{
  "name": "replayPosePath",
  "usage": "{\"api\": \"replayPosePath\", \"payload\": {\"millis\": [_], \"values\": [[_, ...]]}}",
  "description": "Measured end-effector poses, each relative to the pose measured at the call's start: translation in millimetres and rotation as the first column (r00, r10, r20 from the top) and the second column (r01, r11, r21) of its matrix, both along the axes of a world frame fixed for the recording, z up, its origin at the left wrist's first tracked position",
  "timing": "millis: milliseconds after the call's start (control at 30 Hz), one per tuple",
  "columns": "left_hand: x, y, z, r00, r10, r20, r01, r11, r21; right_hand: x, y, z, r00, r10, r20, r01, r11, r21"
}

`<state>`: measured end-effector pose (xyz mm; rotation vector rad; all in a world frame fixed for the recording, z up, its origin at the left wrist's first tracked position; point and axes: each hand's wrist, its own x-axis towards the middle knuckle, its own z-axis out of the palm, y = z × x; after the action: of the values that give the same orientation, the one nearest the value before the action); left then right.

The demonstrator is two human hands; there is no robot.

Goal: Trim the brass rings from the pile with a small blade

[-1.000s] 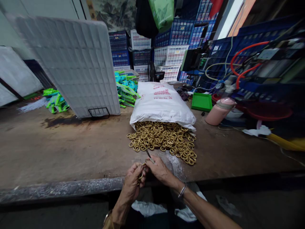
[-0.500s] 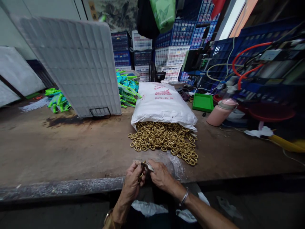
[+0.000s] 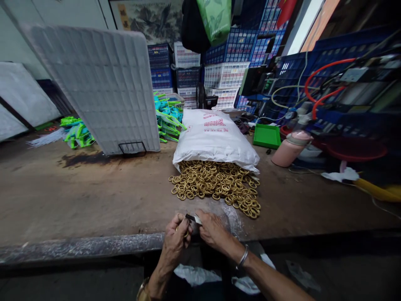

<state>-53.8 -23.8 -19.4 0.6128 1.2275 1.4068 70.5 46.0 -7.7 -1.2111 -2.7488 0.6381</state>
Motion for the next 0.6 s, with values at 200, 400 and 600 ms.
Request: {"api": "replayPosePath", "payload": {"millis": [200,400,600], "values": [[0.6,-11.0,19.8,0.97,-0.061,0.237,0.059,0.998,0.018,-3.4,24.6,-10.8,0.993,-0.09,0.078,0.083,0.992,0.093],[-14.7,-7.5,11.0,0.914,0.037,0.403,-0.03,0.999,-0.023,-48.5,45.1,7.9,1.0,-0.002,0.013,-0.001,0.966,0.257],[-32.2,-10.0,-1.5,0.886,0.092,0.454,-0.074,0.996,-0.057,-110.6,82.4,21.3,0.989,0.049,0.138,-0.087,0.955,0.283]]}}
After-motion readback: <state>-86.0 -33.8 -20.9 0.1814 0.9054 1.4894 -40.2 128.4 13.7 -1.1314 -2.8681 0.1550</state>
